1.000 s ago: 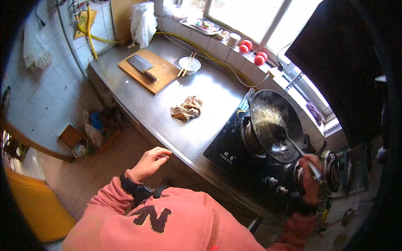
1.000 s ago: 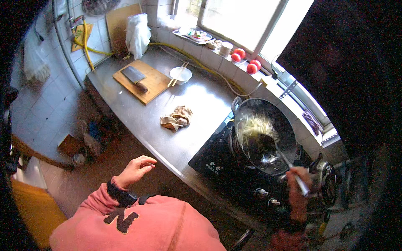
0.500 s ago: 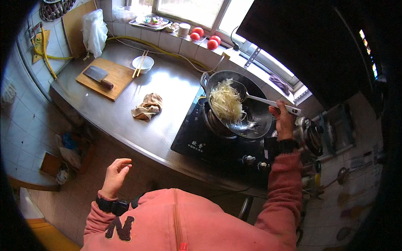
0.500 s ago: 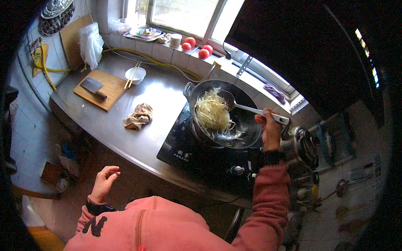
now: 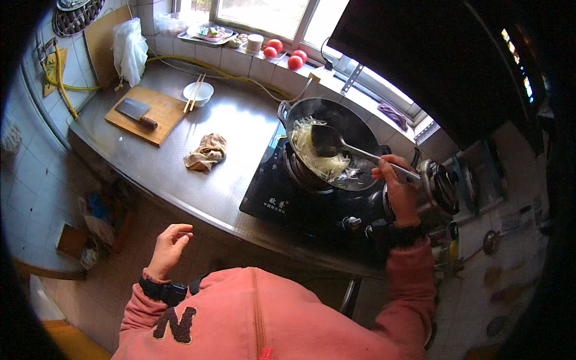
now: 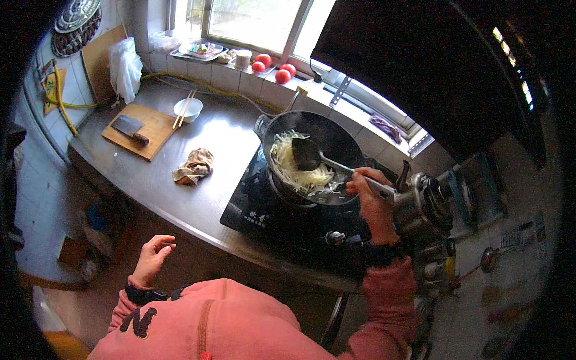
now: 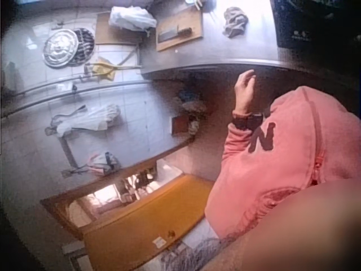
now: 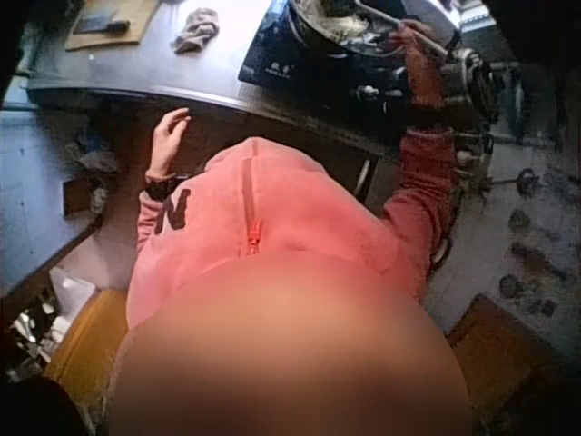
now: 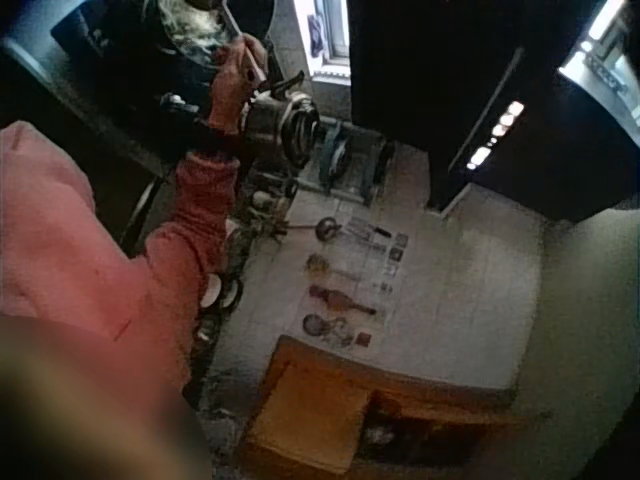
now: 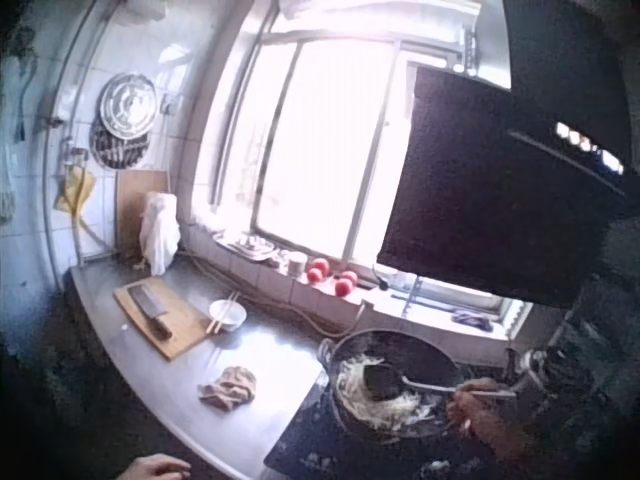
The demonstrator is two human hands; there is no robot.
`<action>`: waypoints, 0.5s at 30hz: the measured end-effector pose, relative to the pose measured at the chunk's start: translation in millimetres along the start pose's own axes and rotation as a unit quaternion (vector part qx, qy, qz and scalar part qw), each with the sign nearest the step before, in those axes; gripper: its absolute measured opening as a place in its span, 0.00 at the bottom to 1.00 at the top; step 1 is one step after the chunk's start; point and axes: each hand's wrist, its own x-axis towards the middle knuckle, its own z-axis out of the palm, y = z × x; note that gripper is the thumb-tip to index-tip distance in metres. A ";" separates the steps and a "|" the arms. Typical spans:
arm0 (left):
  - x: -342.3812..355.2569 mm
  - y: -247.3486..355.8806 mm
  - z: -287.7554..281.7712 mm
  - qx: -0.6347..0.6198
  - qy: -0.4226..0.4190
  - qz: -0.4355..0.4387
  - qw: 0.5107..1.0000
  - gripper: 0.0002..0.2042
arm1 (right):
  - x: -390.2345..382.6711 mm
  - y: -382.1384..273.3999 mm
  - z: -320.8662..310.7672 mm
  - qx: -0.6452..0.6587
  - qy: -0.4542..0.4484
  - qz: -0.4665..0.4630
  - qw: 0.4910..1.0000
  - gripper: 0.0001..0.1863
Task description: The person stir-fries chopped garlic in a wok, then adds shredded vegetables from a bowl and continues to stir-fry. The task includes chopping garlic, transferring it to the wok, stirring, adding shredded vegetables, and mixing them in the wok.
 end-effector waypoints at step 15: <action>-65.2 6.8 -5.1 0.036 0.078 -0.049 0.995 0.11 | 70.3 64.7 13.4 0.101 -0.028 -0.033 0.994 0.08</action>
